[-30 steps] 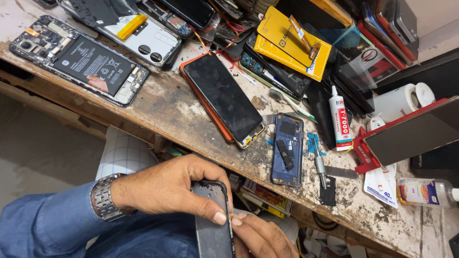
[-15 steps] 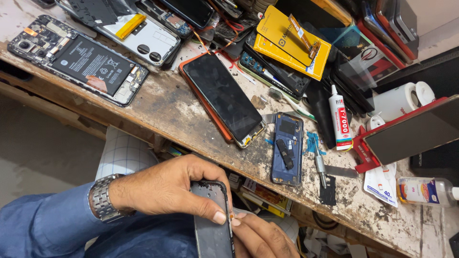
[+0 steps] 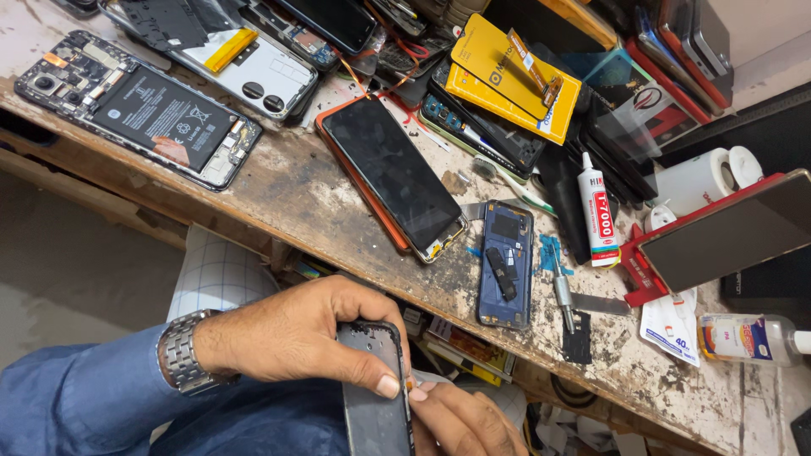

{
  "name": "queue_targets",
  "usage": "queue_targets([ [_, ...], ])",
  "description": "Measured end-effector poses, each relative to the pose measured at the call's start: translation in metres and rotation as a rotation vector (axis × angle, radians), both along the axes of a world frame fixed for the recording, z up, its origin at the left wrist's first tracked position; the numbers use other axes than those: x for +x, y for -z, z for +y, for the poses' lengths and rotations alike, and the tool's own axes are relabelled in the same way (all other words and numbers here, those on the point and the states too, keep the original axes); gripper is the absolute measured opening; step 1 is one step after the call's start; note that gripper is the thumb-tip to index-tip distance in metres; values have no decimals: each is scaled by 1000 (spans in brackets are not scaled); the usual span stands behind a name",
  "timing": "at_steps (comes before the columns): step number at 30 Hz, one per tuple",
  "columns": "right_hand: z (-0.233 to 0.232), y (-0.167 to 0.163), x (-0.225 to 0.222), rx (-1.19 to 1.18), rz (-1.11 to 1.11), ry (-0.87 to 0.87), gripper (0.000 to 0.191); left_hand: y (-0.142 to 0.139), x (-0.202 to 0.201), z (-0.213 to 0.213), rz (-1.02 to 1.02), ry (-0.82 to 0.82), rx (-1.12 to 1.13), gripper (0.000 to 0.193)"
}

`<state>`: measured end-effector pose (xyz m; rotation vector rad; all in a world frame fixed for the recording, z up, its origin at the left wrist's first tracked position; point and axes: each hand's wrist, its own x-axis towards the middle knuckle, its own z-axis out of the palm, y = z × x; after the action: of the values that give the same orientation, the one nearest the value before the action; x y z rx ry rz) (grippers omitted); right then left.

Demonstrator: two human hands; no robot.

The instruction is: The person repairs a disassembled smartphone at a cluttered workbench. They use tweezers and a pry tool to work on the phone's internal components, manipulate the midframe and battery area, then hold the phone chassis and scrape or clean its inner edge with a tool.

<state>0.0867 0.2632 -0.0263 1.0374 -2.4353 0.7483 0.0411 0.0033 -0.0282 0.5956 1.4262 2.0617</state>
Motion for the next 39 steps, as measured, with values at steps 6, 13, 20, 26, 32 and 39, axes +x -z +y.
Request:
queue_targets([
  [6, -2, -4, 0, 7, 25, -1, 39, 0, 0, 0, 2, -10, -3, 21],
  [13, -5, -3, -6, -31, 49, -46, 39, -1, 0, -1, 12, -2, 6, 22],
  [20, -5, -6, 1, -19, -28, 25, 40, -3, 0, -2, 29, -2, -9, 23],
  [26, -5, -8, 5, 4, -93, 65, 37, -3, 1, -3, -28, 12, -3, 24],
  [32, -7, -4, 3, -30, -32, 29, 36, -1, 2, -2, -25, 9, 14, 23],
  [39, -6, -7, 3, -34, -50, 2, 38, -1, 3, -2, -26, 8, 11, 22],
])
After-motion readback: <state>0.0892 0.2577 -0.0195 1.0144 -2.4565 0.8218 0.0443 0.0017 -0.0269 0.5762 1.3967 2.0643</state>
